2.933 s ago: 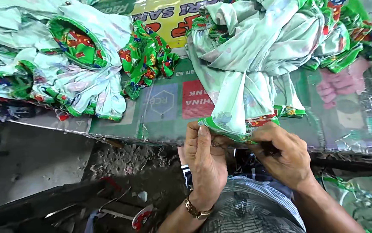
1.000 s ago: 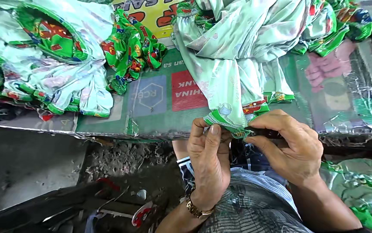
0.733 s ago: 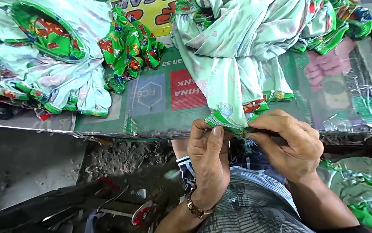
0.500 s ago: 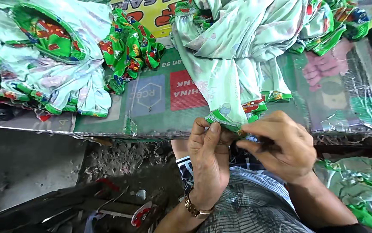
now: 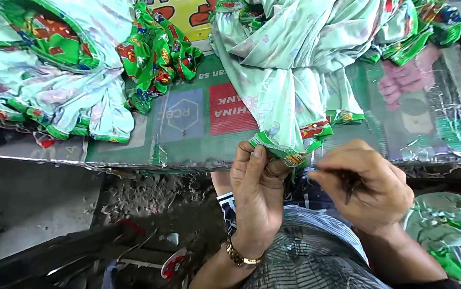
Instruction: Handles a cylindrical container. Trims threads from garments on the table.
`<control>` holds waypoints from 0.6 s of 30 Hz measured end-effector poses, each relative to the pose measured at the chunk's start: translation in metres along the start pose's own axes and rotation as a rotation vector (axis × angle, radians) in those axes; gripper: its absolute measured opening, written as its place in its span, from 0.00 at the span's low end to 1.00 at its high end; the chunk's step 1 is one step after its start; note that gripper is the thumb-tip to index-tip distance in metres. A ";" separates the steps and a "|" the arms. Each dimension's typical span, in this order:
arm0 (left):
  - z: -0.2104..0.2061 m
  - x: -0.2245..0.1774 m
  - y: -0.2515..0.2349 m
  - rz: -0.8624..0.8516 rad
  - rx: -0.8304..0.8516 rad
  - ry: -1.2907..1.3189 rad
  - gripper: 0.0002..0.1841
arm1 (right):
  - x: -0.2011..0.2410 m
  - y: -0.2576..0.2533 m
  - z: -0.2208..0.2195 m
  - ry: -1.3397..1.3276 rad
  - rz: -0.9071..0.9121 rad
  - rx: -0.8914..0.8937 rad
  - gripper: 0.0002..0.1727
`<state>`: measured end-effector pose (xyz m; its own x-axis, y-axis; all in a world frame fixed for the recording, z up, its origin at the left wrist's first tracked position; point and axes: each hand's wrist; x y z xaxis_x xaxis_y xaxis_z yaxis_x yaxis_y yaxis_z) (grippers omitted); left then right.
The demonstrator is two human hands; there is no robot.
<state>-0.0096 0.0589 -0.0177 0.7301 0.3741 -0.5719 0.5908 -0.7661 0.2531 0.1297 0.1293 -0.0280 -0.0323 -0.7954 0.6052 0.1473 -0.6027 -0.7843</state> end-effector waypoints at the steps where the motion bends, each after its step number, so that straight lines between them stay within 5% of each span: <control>1: -0.001 0.001 0.001 0.006 -0.005 -0.001 0.06 | -0.003 -0.003 -0.003 0.023 0.041 -0.023 0.09; 6: 0.000 0.001 0.001 0.130 -0.045 0.063 0.07 | -0.012 -0.006 -0.014 0.005 0.163 -0.056 0.01; 11: 0.003 0.001 -0.002 0.146 -0.069 0.079 0.06 | -0.003 0.006 -0.004 -0.100 0.063 0.024 0.04; 15: 0.003 0.000 -0.005 0.175 -0.073 0.085 0.07 | -0.002 0.013 0.005 0.106 -0.023 0.107 0.16; 18: 0.000 -0.001 -0.004 0.180 -0.081 0.087 0.07 | -0.004 0.009 0.007 0.164 -0.048 0.073 0.16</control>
<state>-0.0127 0.0623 -0.0179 0.8509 0.2814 -0.4436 0.4715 -0.7815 0.4087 0.1378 0.1271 -0.0365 -0.2006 -0.7695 0.6063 0.2133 -0.6383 -0.7396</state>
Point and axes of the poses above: each hand's wrist, its own y-axis away from the middle knuckle, its own z-axis out of the back of the hand, x = y × z, and after that the axes turned 14 degrees about -x, right-handed
